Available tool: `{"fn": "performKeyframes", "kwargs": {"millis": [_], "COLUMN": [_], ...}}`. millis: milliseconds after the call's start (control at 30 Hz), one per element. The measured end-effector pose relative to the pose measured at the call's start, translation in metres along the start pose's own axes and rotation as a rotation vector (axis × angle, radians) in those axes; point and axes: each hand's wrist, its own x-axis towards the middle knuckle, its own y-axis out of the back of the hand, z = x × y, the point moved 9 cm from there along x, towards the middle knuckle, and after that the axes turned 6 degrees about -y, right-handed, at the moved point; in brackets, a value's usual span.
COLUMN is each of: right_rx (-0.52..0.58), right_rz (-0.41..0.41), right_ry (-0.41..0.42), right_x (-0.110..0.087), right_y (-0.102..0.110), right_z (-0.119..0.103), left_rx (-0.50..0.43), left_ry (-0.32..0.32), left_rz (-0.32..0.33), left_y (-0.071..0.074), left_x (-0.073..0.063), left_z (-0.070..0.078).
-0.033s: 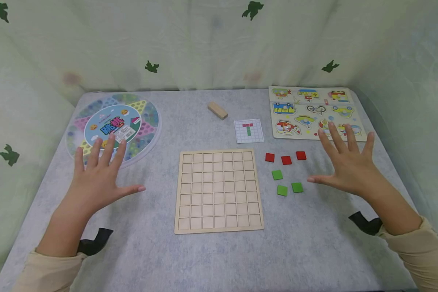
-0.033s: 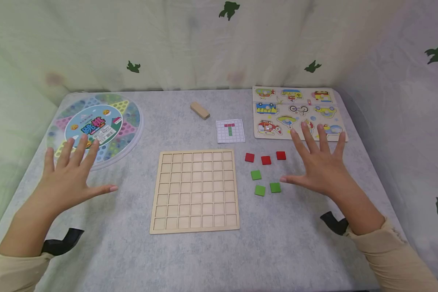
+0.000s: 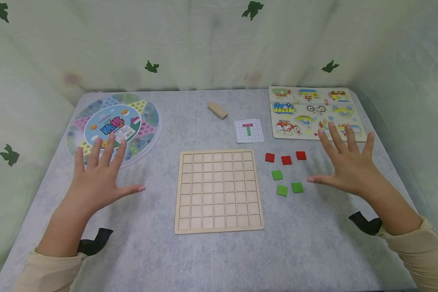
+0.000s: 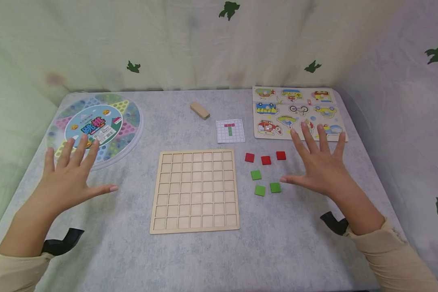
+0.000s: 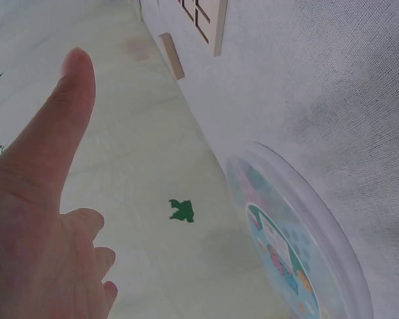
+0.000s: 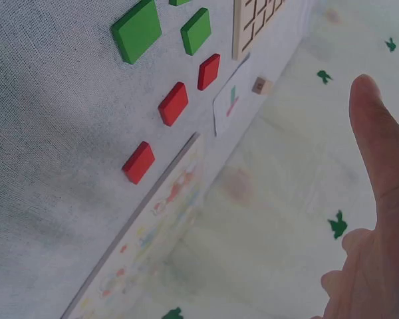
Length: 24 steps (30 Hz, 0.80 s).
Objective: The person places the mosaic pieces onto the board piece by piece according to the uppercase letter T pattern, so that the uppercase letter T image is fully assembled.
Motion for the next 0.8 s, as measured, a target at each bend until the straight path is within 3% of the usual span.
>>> {"fn": "performKeyframes", "kwargs": {"millis": [667,800], "right_rx": [0.003,0.016], "right_rz": [0.003,0.058], "right_ry": [0.015,0.066], "right_x": [0.0021,0.0042], "right_y": [0.0026,0.0073], "right_z": [-0.002,-0.0066], "left_rx": [0.014,0.016], "left_ry": [-0.021,-0.077], "left_rz": [0.013,0.054], "left_y": [0.0009,0.0026], "left_x": [0.0,0.0], "left_z": [0.0013,0.0052]}}
